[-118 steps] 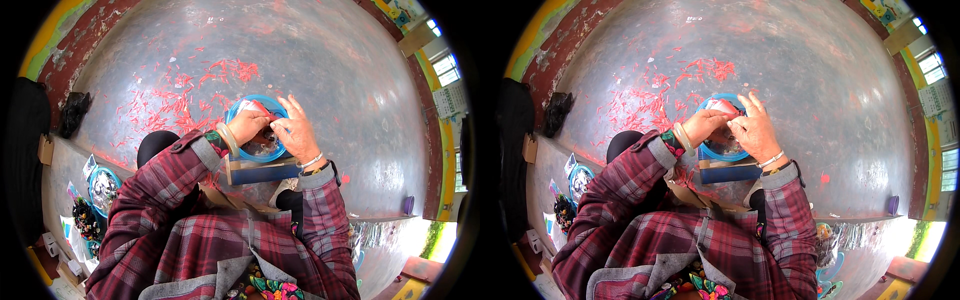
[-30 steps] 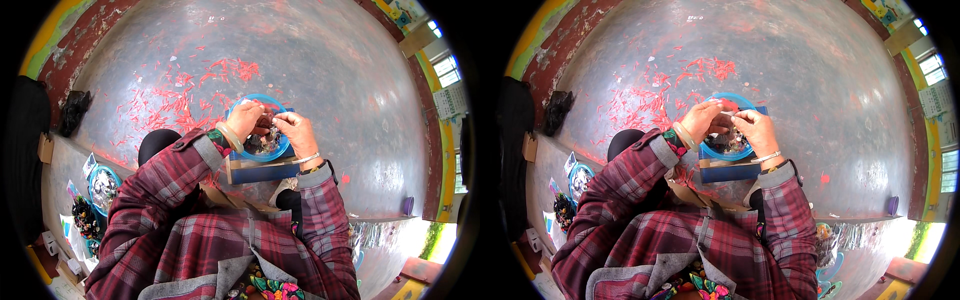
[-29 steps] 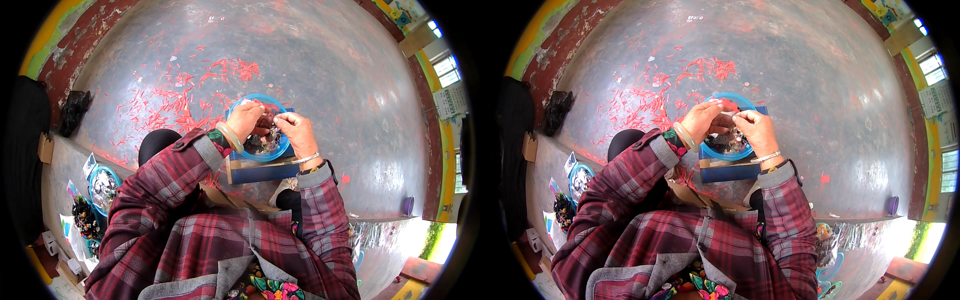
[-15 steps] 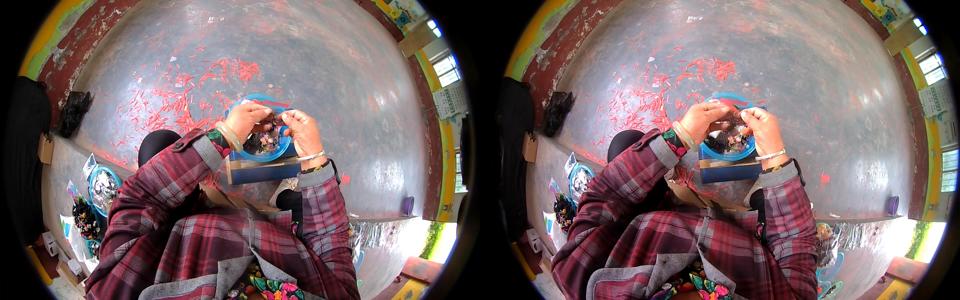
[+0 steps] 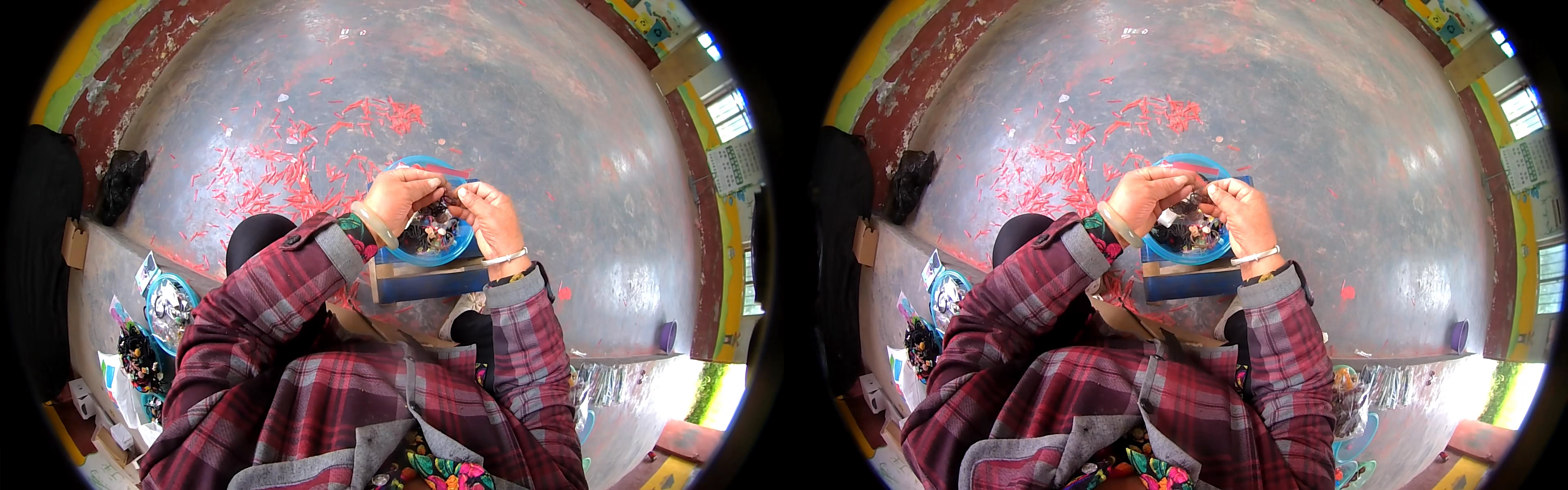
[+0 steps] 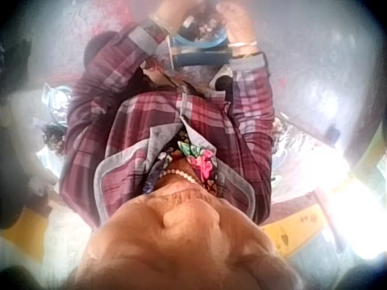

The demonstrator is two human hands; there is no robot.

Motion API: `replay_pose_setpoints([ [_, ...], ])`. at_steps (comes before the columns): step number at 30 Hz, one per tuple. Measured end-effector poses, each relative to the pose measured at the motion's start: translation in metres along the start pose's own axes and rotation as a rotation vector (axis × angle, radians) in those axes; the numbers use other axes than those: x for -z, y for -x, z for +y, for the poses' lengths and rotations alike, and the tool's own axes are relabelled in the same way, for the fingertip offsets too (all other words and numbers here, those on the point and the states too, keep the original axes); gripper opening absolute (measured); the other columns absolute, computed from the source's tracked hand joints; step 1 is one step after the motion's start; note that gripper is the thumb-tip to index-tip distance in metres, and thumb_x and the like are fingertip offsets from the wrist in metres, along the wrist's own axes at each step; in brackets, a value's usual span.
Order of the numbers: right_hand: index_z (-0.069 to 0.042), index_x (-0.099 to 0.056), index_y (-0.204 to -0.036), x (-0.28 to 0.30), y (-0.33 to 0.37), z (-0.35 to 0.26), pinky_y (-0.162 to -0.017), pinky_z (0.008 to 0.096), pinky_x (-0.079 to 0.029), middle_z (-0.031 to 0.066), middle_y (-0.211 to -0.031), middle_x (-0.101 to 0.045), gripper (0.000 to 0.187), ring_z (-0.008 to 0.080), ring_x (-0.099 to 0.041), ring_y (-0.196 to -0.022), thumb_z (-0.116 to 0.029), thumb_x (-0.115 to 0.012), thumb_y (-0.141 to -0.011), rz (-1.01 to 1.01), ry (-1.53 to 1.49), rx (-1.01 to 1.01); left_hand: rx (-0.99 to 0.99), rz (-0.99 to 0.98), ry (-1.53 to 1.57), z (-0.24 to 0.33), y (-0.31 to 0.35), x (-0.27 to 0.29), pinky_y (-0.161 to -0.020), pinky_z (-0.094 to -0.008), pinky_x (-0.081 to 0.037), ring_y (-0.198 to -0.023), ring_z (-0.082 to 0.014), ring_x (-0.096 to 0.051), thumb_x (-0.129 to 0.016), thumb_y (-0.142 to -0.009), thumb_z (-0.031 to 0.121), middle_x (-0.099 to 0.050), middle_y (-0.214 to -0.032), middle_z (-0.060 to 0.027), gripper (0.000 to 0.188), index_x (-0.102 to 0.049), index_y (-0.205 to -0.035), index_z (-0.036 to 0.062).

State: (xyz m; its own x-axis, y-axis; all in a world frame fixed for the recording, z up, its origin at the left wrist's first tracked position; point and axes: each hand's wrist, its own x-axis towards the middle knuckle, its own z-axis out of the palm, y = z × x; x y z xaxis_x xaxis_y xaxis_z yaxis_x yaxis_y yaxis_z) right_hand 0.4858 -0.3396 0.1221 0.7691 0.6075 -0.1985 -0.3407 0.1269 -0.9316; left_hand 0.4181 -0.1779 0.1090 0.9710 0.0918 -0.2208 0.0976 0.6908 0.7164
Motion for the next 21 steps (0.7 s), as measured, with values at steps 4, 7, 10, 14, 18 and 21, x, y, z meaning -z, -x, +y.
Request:
replay_pose_setpoints([
  [4, 0.000, -0.057, -0.090, 0.000, 0.000, 0.000, -0.073, 0.0263, -0.049, 0.0077, -0.088, -0.061, 0.012, 0.0136, -0.059, -0.079, -0.011, -0.053, -0.087, -0.008, -0.050, -0.041, -0.010, -0.024, 0.031, 0.001, 0.000, 0.000, -0.085, -0.0246, -0.049, -0.093, -0.0189, -0.058, -0.048, -0.089, 0.003, -0.059, -0.102, -0.0149, 0.018, -0.056, -0.100, -0.0086],
  [7, -0.001, -0.057, -0.090, 0.001, -0.001, 0.002, -0.072, 0.0273, -0.049, 0.0079, -0.089, -0.061, 0.012, 0.0144, -0.059, -0.080, -0.012, -0.053, -0.088, -0.002, -0.049, -0.073, -0.018, -0.012, 0.032, 0.000, 0.000, 0.000, -0.086, -0.0256, -0.049, -0.094, -0.0204, -0.059, -0.048, -0.089, 0.003, -0.059, -0.102, -0.0148, 0.018, -0.056, -0.100, -0.0086],
  [10, 0.000, -0.057, -0.090, 0.007, -0.001, 0.004, -0.071, 0.0267, -0.049, 0.0075, -0.089, -0.061, 0.011, 0.0140, -0.059, -0.079, -0.010, -0.054, -0.086, 0.037, 0.011, -0.083, -0.019, -0.003, 0.028, -0.002, -0.001, 0.002, -0.086, -0.0265, -0.049, -0.095, -0.0212, -0.059, -0.048, -0.089, 0.003, -0.058, -0.102, -0.0147, 0.019, -0.055, -0.101, -0.0088],
  [14, -0.003, -0.060, -0.088, -0.015, 0.004, -0.008, -0.067, 0.0271, -0.048, 0.0069, -0.083, -0.058, 0.011, 0.0170, -0.059, -0.075, -0.004, -0.060, -0.077, 0.394, 0.768, 0.506, -0.037, 0.000, 0.003, -0.004, -0.001, 0.003, -0.086, -0.0271, -0.050, -0.095, -0.0215, -0.059, -0.048, -0.089, 0.004, -0.058, -0.103, -0.0145, 0.020, -0.055, -0.101, -0.0097],
  [18, -0.006, -0.062, -0.082, -0.027, 0.012, -0.014, -0.066, 0.0349, -0.045, 0.0080, -0.081, -0.058, 0.012, 0.0269, -0.056, -0.075, -0.004, -0.064, -0.070, 0.338, 1.107, 0.891, 0.006, 0.032, -0.103, -0.006, 0.001, -0.003, -0.086, -0.0271, -0.049, -0.094, -0.0207, -0.059, -0.048, -0.089, 0.006, -0.058, -0.101, -0.0138, 0.021, -0.055, -0.103, -0.0091],
  [21, -0.007, -0.063, -0.082, -0.029, 0.011, -0.009, -0.066, 0.0353, -0.043, 0.0054, -0.080, -0.058, 0.012, 0.0244, -0.056, -0.074, -0.006, -0.065, -0.070, 0.295, 1.227, 0.926, 0.008, -0.014, -0.183, -0.008, 0.003, -0.004, -0.086, -0.0271, -0.049, -0.094, -0.0191, -0.059, -0.048, -0.090, 0.007, -0.059, -0.100, -0.0127, 0.021, -0.055, -0.103, -0.0087],
])
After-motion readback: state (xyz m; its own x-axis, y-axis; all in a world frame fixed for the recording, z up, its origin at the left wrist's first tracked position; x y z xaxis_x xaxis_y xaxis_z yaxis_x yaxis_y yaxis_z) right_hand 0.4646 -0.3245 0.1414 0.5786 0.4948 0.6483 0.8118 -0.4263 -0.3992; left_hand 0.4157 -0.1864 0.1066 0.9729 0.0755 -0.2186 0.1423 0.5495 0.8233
